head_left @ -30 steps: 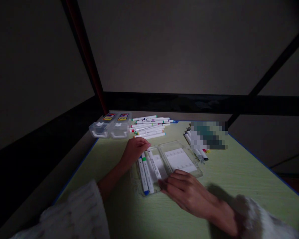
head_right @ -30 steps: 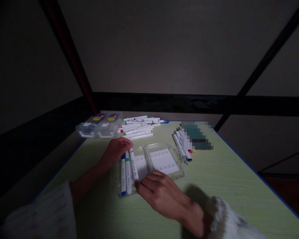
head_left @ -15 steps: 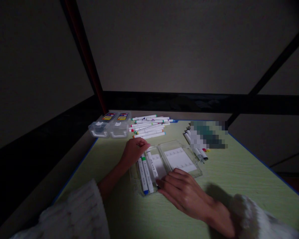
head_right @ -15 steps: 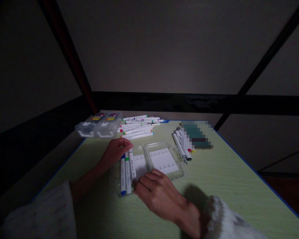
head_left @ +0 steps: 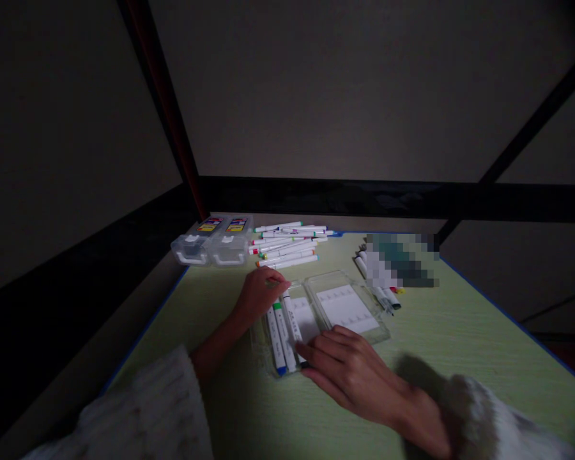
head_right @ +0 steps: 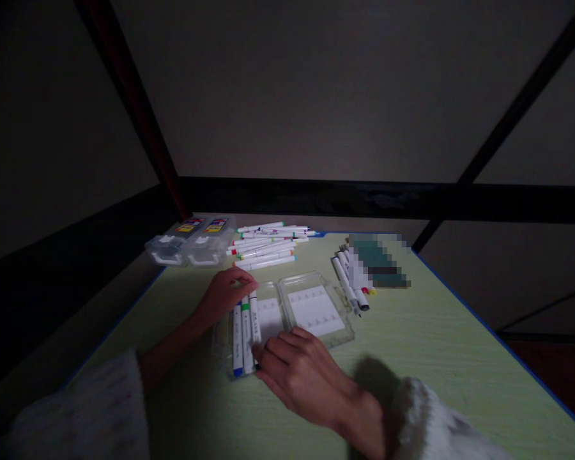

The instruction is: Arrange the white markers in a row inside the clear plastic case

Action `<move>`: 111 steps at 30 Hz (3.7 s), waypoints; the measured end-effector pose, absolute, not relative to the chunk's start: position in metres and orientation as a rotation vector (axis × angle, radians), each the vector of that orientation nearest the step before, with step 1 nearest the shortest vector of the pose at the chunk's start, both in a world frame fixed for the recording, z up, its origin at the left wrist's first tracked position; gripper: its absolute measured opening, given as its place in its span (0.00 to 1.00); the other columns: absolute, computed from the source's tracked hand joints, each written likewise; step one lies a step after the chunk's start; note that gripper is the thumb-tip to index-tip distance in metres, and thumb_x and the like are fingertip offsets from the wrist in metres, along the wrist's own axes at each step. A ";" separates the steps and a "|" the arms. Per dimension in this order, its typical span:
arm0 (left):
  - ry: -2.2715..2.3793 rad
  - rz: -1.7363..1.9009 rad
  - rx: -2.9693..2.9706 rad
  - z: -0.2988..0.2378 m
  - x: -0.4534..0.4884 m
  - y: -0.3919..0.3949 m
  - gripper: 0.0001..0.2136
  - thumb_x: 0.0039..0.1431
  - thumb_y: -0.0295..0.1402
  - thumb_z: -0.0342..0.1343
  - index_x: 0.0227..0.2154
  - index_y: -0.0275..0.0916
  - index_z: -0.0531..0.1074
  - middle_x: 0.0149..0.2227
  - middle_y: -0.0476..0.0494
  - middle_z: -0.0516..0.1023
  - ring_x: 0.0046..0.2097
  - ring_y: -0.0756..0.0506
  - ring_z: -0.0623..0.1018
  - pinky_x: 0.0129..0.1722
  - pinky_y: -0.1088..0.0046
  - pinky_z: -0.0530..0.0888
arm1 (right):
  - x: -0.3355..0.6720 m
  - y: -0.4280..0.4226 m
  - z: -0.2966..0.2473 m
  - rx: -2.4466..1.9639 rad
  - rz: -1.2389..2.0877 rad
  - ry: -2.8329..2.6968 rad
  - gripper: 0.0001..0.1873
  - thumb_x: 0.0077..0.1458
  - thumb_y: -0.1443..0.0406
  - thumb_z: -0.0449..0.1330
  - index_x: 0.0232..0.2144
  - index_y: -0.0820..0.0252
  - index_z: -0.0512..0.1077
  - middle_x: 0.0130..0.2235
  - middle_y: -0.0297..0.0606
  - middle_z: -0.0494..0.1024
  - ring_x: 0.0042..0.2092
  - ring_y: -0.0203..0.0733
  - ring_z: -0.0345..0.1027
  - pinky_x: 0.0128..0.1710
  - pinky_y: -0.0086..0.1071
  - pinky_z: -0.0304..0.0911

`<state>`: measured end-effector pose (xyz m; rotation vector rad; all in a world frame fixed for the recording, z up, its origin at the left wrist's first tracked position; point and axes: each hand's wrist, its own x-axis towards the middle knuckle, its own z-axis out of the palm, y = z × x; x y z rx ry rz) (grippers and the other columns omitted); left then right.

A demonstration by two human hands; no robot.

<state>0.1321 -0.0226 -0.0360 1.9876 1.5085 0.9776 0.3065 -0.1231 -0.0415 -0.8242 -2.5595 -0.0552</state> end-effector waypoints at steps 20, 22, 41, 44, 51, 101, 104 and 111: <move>1.486 0.865 1.972 -0.048 0.127 -0.017 0.05 0.43 0.30 0.55 0.19 0.33 0.72 0.22 0.46 0.75 0.27 0.49 0.73 0.27 0.76 0.69 | 0.305 -0.121 -0.039 -0.906 0.121 -2.623 0.12 0.58 0.64 0.49 0.40 0.62 0.69 0.31 0.37 0.72 0.33 0.39 0.65 0.33 0.34 0.60; 1.480 0.866 1.975 -0.048 0.127 -0.017 0.05 0.43 0.29 0.55 0.19 0.33 0.72 0.22 0.45 0.75 0.26 0.49 0.74 0.27 0.76 0.69 | 0.305 -0.120 -0.040 -0.898 0.123 -2.622 0.11 0.58 0.64 0.50 0.39 0.61 0.69 0.31 0.37 0.72 0.33 0.39 0.65 0.33 0.34 0.60; 1.465 0.834 2.016 -0.048 0.127 -0.017 0.03 0.42 0.27 0.56 0.19 0.33 0.72 0.22 0.46 0.75 0.26 0.50 0.73 0.27 0.77 0.67 | 0.306 -0.119 -0.036 -0.864 0.102 -2.673 0.14 0.56 0.64 0.53 0.42 0.65 0.70 0.30 0.37 0.69 0.32 0.39 0.64 0.31 0.32 0.62; 1.469 0.835 2.018 -0.049 0.127 -0.017 0.02 0.41 0.27 0.56 0.19 0.33 0.72 0.22 0.47 0.75 0.26 0.50 0.73 0.27 0.77 0.67 | 0.307 -0.119 -0.036 -0.865 0.106 -2.671 0.14 0.55 0.64 0.53 0.42 0.65 0.70 0.29 0.37 0.69 0.32 0.39 0.63 0.31 0.32 0.61; 1.464 0.840 2.018 -0.049 0.127 -0.017 0.03 0.41 0.27 0.57 0.19 0.33 0.72 0.21 0.47 0.75 0.26 0.50 0.73 0.27 0.77 0.67 | 0.307 -0.119 -0.036 -0.888 0.157 -2.669 0.14 0.56 0.64 0.53 0.42 0.64 0.70 0.30 0.38 0.69 0.33 0.39 0.63 0.32 0.32 0.61; 1.430 0.875 2.051 -0.056 0.126 -0.014 0.02 0.43 0.27 0.57 0.20 0.33 0.72 0.22 0.48 0.73 0.26 0.50 0.72 0.28 0.76 0.66 | 0.308 -0.117 -0.034 -0.864 0.376 -2.676 0.17 0.60 0.66 0.45 0.44 0.69 0.68 0.31 0.41 0.70 0.35 0.40 0.63 0.36 0.32 0.61; 1.431 0.886 2.050 -0.056 0.126 -0.015 0.02 0.42 0.27 0.57 0.20 0.33 0.72 0.22 0.48 0.73 0.26 0.50 0.72 0.28 0.76 0.66 | 0.307 -0.117 -0.035 -0.865 0.384 -2.668 0.17 0.60 0.65 0.44 0.43 0.68 0.69 0.31 0.41 0.70 0.34 0.40 0.63 0.35 0.31 0.60; 1.412 0.919 2.067 -0.058 0.126 -0.014 0.02 0.43 0.27 0.56 0.20 0.34 0.72 0.21 0.48 0.73 0.26 0.51 0.72 0.28 0.76 0.67 | 0.307 -0.117 -0.037 -0.919 0.437 -2.631 0.16 0.60 0.65 0.46 0.43 0.65 0.69 0.29 0.39 0.69 0.33 0.39 0.62 0.32 0.32 0.58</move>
